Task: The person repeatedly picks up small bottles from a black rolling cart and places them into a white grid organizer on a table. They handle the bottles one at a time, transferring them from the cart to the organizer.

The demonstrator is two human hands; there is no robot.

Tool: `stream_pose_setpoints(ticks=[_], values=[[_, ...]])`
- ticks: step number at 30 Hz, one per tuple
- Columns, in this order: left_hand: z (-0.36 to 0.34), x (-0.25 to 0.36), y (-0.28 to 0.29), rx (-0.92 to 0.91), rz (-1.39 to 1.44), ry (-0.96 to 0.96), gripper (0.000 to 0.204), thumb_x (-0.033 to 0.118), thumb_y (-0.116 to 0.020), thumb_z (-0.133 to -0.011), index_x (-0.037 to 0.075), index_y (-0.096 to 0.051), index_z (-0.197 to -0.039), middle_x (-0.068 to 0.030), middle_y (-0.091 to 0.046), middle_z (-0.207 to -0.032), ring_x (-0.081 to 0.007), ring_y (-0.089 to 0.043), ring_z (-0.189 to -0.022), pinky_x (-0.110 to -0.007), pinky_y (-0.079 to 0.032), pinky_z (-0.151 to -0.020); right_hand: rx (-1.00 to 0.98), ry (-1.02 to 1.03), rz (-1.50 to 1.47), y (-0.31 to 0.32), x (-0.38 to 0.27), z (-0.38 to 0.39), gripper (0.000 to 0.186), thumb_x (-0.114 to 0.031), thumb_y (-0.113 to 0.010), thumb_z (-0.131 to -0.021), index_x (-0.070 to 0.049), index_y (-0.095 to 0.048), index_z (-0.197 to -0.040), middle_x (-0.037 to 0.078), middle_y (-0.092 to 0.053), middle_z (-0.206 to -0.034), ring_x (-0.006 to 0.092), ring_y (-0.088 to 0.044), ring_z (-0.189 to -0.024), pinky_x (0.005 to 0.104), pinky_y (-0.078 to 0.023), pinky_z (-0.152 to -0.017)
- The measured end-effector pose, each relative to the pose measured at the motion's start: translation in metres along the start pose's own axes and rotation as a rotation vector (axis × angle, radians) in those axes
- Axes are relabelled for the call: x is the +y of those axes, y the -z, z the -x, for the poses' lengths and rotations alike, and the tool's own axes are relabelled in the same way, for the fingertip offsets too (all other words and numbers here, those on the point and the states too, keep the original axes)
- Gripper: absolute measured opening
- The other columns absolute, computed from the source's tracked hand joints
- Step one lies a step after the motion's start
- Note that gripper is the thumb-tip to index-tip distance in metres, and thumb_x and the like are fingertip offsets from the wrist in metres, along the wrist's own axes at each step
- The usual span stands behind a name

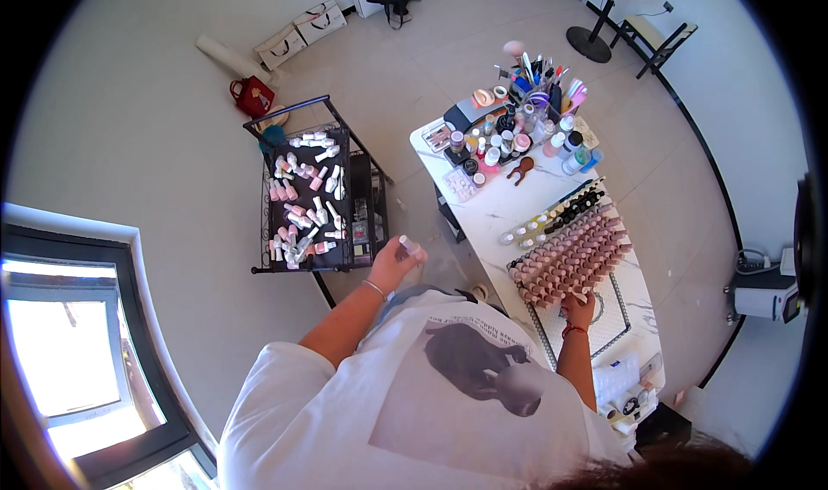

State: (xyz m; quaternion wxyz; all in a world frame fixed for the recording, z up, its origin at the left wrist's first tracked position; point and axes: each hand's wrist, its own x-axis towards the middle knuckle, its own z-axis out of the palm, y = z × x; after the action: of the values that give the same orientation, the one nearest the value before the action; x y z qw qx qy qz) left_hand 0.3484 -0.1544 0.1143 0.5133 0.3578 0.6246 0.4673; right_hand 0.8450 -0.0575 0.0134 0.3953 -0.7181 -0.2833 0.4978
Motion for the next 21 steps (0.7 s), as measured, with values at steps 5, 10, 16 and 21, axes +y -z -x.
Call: stream_pose_setpoints(ticks=[5, 10, 16, 21], values=[[-0.001, 0.003, 0.002, 0.009, -0.04, -0.016, 0.023, 0.007, -0.069, -0.092, 0.004, -0.053, -0.108, -0.0077, -0.068, -0.102, -0.0172, -0.066, -0.098, -0.032, -0.052, -0.09, 0.042, -0.016, 0.013, -0.008, -0.012, 0.011, 0.067, -0.005, -0.075, -0.079, -0.002, -0.038, -0.135, 0.013, -0.066, -0.087, 0.0169, -0.062, -0.063, 0.0276, -0.049, -0.053], [-0.008, 0.008, 0.004, -0.042, 0.084, -0.031, 0.023, 0.007, -0.067, -0.093, 0.004, -0.052, -0.112, -0.0057, -0.065, -0.102, -0.0154, -0.065, -0.098, -0.032, -0.052, -0.089, 0.318, -0.079, -0.012, 0.028, -0.019, 0.001, 0.06, -0.002, -0.063, -0.079, -0.003, -0.039, -0.134, 0.008, -0.058, -0.08, 0.0157, -0.052, -0.056, 0.0293, -0.045, -0.049], [0.0, 0.056, 0.003, -0.079, 0.273, -0.087, 0.033, 0.013, -0.068, -0.093, 0.0, -0.054, -0.121, -0.0037, -0.065, -0.1, -0.0112, -0.063, -0.092, -0.029, -0.052, -0.083, 0.464, 0.372, -0.103, 0.01, -0.111, 0.047, 0.032, -0.007, -0.057, -0.087, -0.003, -0.048, -0.117, 0.002, -0.052, -0.076, 0.0088, -0.044, -0.062, 0.0227, -0.036, -0.055], [0.001, 0.126, -0.004, -0.401, 0.259, -0.046, 0.036, 0.036, -0.065, -0.097, 0.002, -0.062, -0.108, 0.0026, -0.055, -0.084, -0.008, -0.05, -0.076, -0.025, -0.043, -0.071, -0.107, 0.52, -0.158, -0.057, -0.181, 0.122, 0.012, -0.004, -0.06, -0.094, -0.009, -0.061, -0.105, -0.004, -0.057, -0.086, 0.0033, -0.049, -0.073, 0.0183, -0.04, -0.06]])
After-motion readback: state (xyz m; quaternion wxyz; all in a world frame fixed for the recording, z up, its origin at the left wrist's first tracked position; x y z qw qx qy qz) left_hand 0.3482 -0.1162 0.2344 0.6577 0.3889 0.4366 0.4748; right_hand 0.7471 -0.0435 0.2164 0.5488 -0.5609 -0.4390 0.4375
